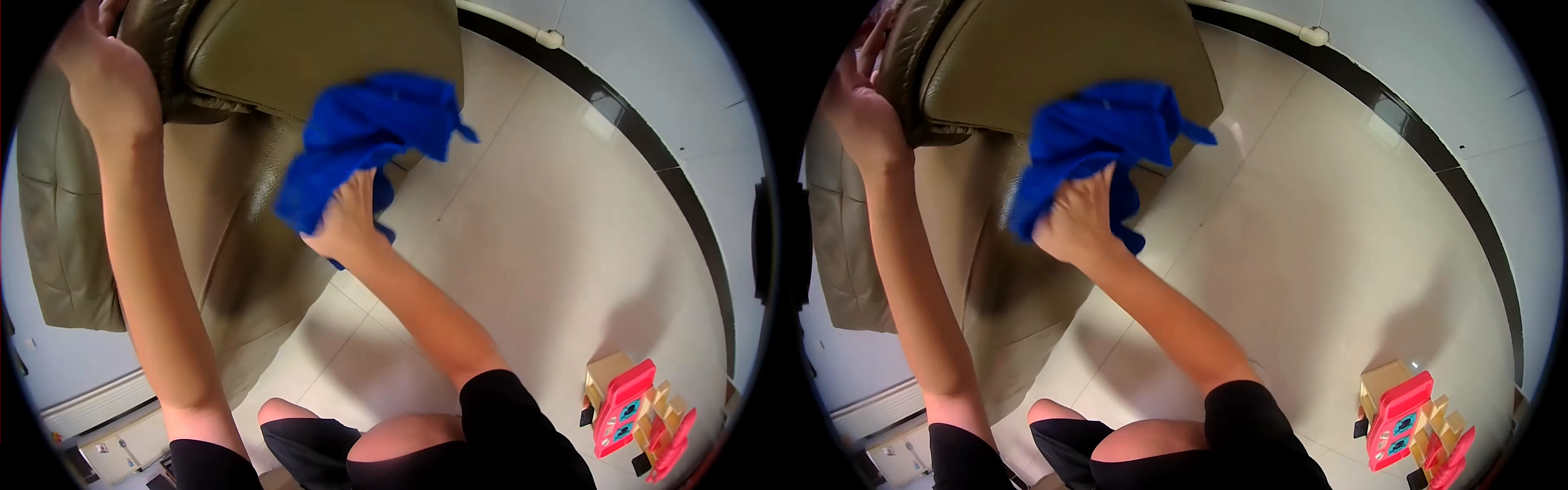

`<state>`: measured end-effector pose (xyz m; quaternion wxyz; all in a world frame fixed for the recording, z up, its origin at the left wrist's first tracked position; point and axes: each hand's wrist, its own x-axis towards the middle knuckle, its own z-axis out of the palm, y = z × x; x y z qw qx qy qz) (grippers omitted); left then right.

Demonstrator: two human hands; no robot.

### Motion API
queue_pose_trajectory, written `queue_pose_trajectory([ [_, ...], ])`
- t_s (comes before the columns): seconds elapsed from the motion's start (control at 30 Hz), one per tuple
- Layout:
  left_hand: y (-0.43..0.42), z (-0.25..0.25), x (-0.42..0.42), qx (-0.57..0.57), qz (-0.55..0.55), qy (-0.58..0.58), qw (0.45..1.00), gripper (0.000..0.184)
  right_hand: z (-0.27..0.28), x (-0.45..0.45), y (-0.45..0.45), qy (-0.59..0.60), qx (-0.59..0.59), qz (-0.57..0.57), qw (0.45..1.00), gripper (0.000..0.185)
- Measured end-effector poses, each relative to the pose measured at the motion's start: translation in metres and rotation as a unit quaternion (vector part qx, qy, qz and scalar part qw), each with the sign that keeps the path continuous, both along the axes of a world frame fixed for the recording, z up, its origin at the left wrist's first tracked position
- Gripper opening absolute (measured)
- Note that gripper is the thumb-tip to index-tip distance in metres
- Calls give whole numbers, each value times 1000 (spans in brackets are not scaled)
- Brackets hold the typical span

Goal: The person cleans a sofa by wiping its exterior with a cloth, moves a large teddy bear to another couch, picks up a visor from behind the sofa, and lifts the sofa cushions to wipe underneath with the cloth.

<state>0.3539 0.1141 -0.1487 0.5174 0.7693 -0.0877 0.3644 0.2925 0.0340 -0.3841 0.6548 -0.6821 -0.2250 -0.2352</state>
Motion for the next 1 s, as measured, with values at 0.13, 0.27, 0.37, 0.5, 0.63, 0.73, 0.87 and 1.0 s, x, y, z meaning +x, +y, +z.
queue_pose_trajectory([
  [0.13,-41,-7,15,53,178,9,983,84,95,73,-25,46,-208,38,976,31],
  [0.27,-91,2,22,-1,247,-34,969,85,74,105,-28,-92,35,-93,991,33],
  [0.37,-50,-10,13,93,198,-49,975,86,-16,132,-18,-10,-20,-208,978,42],
  [0.5,-30,-16,21,208,194,-63,956,82,-116,131,-23,304,238,-82,919,57],
  [0.63,-38,-16,21,232,187,-82,951,78,-93,44,12,197,201,-30,959,40],
  [0.73,-28,-17,25,234,164,-98,953,76,-54,4,3,79,-93,51,991,23],
  [0.87,-41,-16,19,192,176,-77,962,76,-13,-15,-9,143,-226,227,937,21],
  [1.0,-35,-14,20,180,170,-67,967,77,19,-30,2,-86,-53,196,975,23],
])
